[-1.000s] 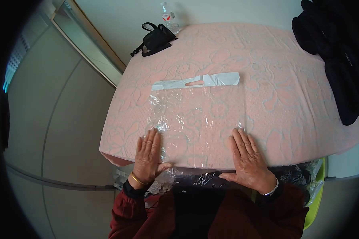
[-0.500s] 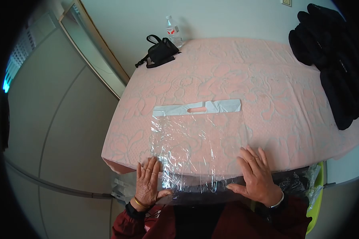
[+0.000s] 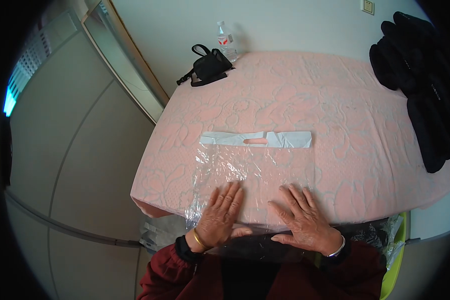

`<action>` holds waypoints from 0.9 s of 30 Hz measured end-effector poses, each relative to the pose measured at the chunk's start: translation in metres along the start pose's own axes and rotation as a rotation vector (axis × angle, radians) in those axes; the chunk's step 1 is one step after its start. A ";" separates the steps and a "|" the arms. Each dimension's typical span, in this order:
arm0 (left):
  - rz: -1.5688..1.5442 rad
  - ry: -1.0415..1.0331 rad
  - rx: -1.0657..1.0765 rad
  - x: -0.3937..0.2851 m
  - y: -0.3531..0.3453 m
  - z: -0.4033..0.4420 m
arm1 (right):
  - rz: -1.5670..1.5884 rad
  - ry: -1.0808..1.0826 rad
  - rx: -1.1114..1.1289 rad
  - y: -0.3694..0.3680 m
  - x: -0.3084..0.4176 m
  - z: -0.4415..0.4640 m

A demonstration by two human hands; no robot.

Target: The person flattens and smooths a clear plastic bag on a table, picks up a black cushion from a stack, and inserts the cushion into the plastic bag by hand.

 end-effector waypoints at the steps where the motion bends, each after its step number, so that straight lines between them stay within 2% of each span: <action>1: 0.028 0.043 0.012 0.013 0.006 -0.012 | 0.003 -0.004 0.001 0.000 -0.003 -0.001; 6: 0.119 0.210 0.054 0.062 0.027 -0.051 | 0.032 -0.064 0.003 0.000 -0.015 -0.005; 10: 0.143 0.257 0.049 0.068 0.028 -0.064 | 0.021 -0.097 -0.011 -0.001 -0.020 -0.011; 23: 0.120 0.265 0.090 0.050 0.040 -0.071 | 0.058 -0.122 -0.020 0.014 -0.037 -0.023; 26: 0.199 0.095 0.061 0.032 0.066 -0.032 | 0.026 -0.086 -0.005 0.021 -0.035 -0.010; 27: 0.203 0.102 0.060 0.029 0.071 -0.021 | 0.010 -0.070 0.008 0.022 -0.032 -0.005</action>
Point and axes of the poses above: each hand's wrist, its own z-axis towards the middle knuckle, its own y-axis out of the back of the hand, x = y × z, the point moved 6 cm from there along z, towards the middle knuckle, and after that the axes turned 15 degrees about -y, right-handed, at the moved point
